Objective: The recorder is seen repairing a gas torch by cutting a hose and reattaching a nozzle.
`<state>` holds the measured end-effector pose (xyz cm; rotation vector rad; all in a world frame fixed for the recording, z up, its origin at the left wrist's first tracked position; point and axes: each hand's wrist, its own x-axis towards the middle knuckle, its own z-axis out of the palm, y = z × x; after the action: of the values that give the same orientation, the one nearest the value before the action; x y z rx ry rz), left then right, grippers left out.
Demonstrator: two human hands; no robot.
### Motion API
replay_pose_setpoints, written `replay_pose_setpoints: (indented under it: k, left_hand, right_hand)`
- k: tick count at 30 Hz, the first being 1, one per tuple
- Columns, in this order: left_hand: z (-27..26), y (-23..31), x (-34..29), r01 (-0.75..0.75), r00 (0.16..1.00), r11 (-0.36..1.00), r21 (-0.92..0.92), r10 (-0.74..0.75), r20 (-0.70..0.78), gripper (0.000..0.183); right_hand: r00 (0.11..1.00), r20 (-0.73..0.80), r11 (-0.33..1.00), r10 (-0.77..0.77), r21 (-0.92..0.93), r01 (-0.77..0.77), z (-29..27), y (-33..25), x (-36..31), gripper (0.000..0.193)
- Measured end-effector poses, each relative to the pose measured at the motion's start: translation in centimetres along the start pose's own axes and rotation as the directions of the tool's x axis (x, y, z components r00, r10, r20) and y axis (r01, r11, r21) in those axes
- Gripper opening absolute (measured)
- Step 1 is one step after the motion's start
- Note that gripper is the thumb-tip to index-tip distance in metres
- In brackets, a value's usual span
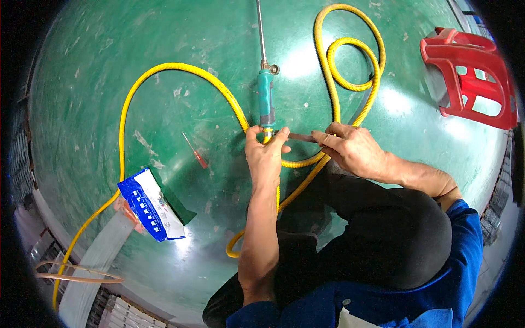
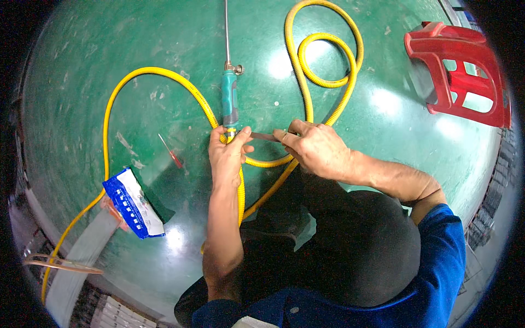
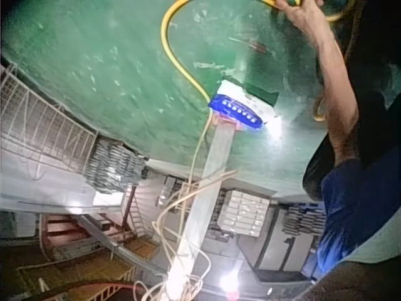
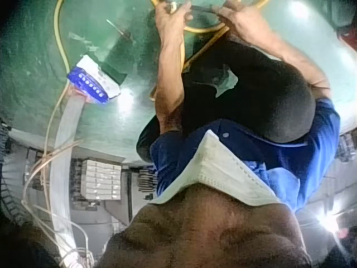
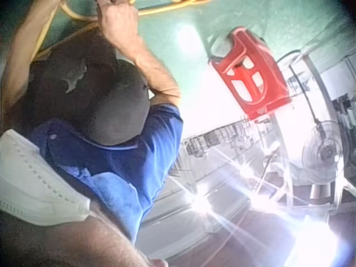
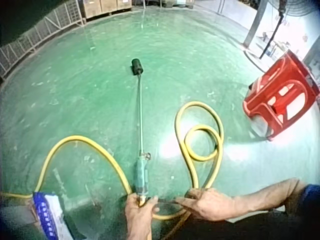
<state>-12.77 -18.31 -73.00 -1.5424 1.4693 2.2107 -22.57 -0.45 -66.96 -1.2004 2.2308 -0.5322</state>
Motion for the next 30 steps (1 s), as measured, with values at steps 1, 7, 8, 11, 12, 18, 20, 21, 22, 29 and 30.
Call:
replay_pose_setpoints:
  k: [1, 7, 8, 11, 12, 18, 20, 21, 22, 29, 30]
  left_hand:
    - [0.0, 0.1, 0.1, 0.014, 1.000, 1.000, -0.005, -0.014, -0.005, 0.048]
    - [-0.5, 0.3, 0.4, 0.084, 0.996, 0.993, -0.086, -0.085, -0.018, 0.046]
    - [-0.6, 0.2, 0.4, 0.072, 0.997, 0.993, -0.088, -0.074, -0.021, 0.046]
    - [-0.6, -0.2, 0.3, 0.047, 0.999, 0.994, -0.100, -0.049, -0.018, 0.046]
    - [-0.8, -0.2, 0.3, 0.044, 0.999, 0.994, -0.104, -0.046, -0.015, 0.046]
    - [-1.0, -0.6, 0.2, -0.016, 1.000, 0.997, -0.081, 0.017, 0.016, 0.043]
    - [-1.4, -0.6, 0.1, -0.021, 1.000, 0.994, -0.105, 0.023, 0.020, 0.041]
    - [-1.7, -0.5, 0.2, -0.015, 1.000, 0.991, -0.135, 0.018, 0.016, 0.039]
    - [-1.9, -0.5, 0.3, -0.008, 1.000, 0.985, -0.170, 0.011, 0.019, 0.037]
    - [-2.7, -0.8, 0.2, 0.038, 0.993, 0.969, -0.243, -0.010, 0.115, 0.025]
    - [-2.7, -1.1, 0.4, 0.025, 0.992, 0.971, -0.240, 0.006, 0.124, 0.025]
  right_hand:
    - [1.000, 0.007, 1.000, 0.001, 0.012, -0.001, -0.1, -0.1, 0.1, 0.036]
    - [0.903, 0.313, 0.659, 0.292, 0.619, -0.428, -0.4, 1.1, 0.0, 0.041]
    - [0.792, 0.501, 0.427, 0.350, 0.667, -0.611, -0.8, 1.2, -0.2, 0.042]
    - [0.694, 0.646, 0.038, 0.317, 0.723, -0.690, -1.6, 1.0, -0.9, 0.041]
    - [0.630, 0.716, -0.061, 0.300, 0.674, -0.737, -2.0, 1.1, -1.2, 0.034]
    - [0.833, 0.384, 0.213, 0.399, 0.844, -0.492, -0.2, 2.1, -1.8, 0.025]
    - [0.927, 0.075, 0.626, 0.366, 0.717, -0.305, 0.3, 2.0, -1.7, 0.030]
    - [0.970, -0.049, 0.801, 0.238, 0.576, -0.167, 0.4, 1.9, -1.6, 0.032]
    - [0.986, -0.144, 0.922, 0.084, 0.387, -0.023, 0.4, 1.8, -1.6, 0.034]
    - [0.818, 0.454, 0.642, 0.354, 0.518, -0.565, -0.7, 0.9, -1.3, 0.028]
    - [0.858, 0.406, 0.673, 0.316, 0.542, -0.504, -0.5, 1.5, -1.5, 0.027]
